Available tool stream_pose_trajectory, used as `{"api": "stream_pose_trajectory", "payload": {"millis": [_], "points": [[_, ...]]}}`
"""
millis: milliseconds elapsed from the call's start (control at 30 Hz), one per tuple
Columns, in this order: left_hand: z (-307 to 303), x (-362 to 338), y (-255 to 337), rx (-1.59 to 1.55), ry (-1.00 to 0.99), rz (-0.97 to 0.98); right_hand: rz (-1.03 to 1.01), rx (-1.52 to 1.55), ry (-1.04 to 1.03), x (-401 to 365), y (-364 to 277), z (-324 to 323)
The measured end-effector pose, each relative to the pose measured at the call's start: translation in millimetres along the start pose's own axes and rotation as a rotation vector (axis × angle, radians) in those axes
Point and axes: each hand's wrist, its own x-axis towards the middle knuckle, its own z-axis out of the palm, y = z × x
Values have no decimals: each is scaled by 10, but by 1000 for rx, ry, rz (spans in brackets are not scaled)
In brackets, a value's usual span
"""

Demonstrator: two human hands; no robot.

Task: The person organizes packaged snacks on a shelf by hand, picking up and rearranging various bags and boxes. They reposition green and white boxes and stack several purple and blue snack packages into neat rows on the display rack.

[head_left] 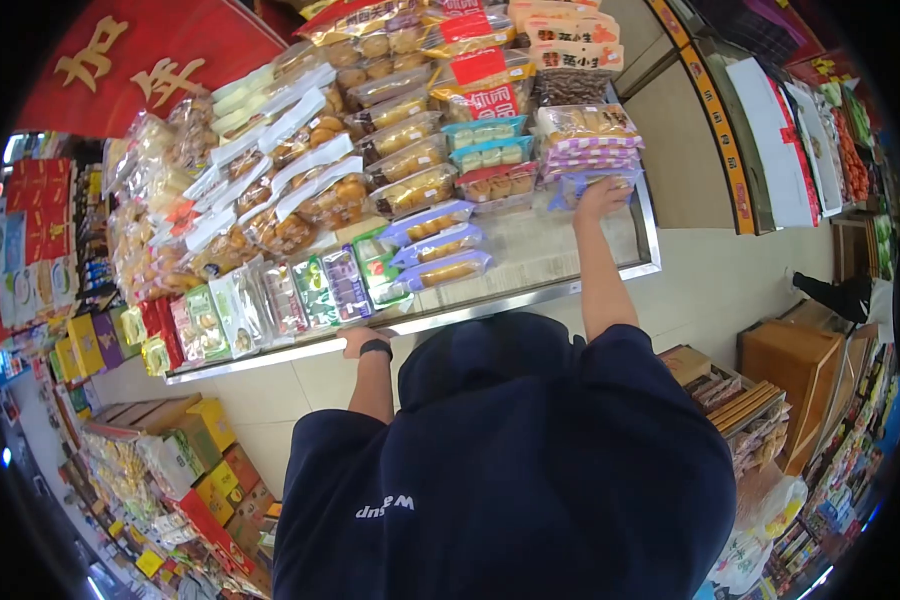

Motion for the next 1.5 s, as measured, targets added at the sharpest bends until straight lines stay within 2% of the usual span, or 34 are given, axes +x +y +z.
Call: {"api": "stream_pose_trajectory", "payload": {"millis": [167, 300, 367, 433, 500, 567, 600, 667, 733, 833, 867, 900, 933, 1033, 1100, 1167, 1267, 1367, 1400, 1500], "points": [[18, 64, -45, 3, 11, 16, 34, 44, -21, -64, -103, -80], [-22, -134, 44, 2, 2, -1, 16, 188, -3, 0, 157, -187], [27, 22, -25, 5, 24, 13, -26, 182, -25, -167, 174, -325], [30, 192, -82, 11, 45, 24, -81, 72, -76, -671, 66, -592], [62, 258, -118, 21, 51, 31, -324, -167, -246, -922, 496, -631], [38, 119, -45, 45, 53, 20, -328, 83, -829, -1201, 719, -719], [22, 55, -24, 58, 51, 15, -243, -35, -1058, -1435, 420, -788], [-1, 95, -33, 86, 25, 9, -225, 21, -1331, -1800, 207, -821], [-24, 34, 11, 76, -31, 0, -242, -76, -1385, -1940, 254, -707], [-15, -26, 32, -22, -44, -60, -321, -141, -1371, -1880, 277, -615], [-3, 34, -1, -52, -48, -70, -304, -135, -1393, -1850, 293, -619], [-12, 44, -22, 54, -63, 13, -286, -131, -1417, -1820, 291, -644], [-15, 71, -8, -5, -62, -55, -271, -129, -1441, -1774, 286, -671], [-9, -153, 39, -71, -28, -57, -178, -224, -1364, -1463, 62, -988], [19, 66, -37, -37, -53, -31, -64, -147, -1375, -1066, -122, -1290], [36, 323, -122, -11, -74, -5, -42, 7, -1317, -572, 4, -1507], [-48, -211, 58, 45, -17, -49, -76, 4, -1112, 99, 72, -1813], [-60, -95, -1, 143, -33, 5, -40, 63, -991, 615, 134, -1840], [-52, -55, -7, 171, -34, 27, -9, 105, -951, 674, 143, -1815], [-67, -235, 49, 73, -38, -2, 115, 171, -604, 531, -92, -1670]]}}
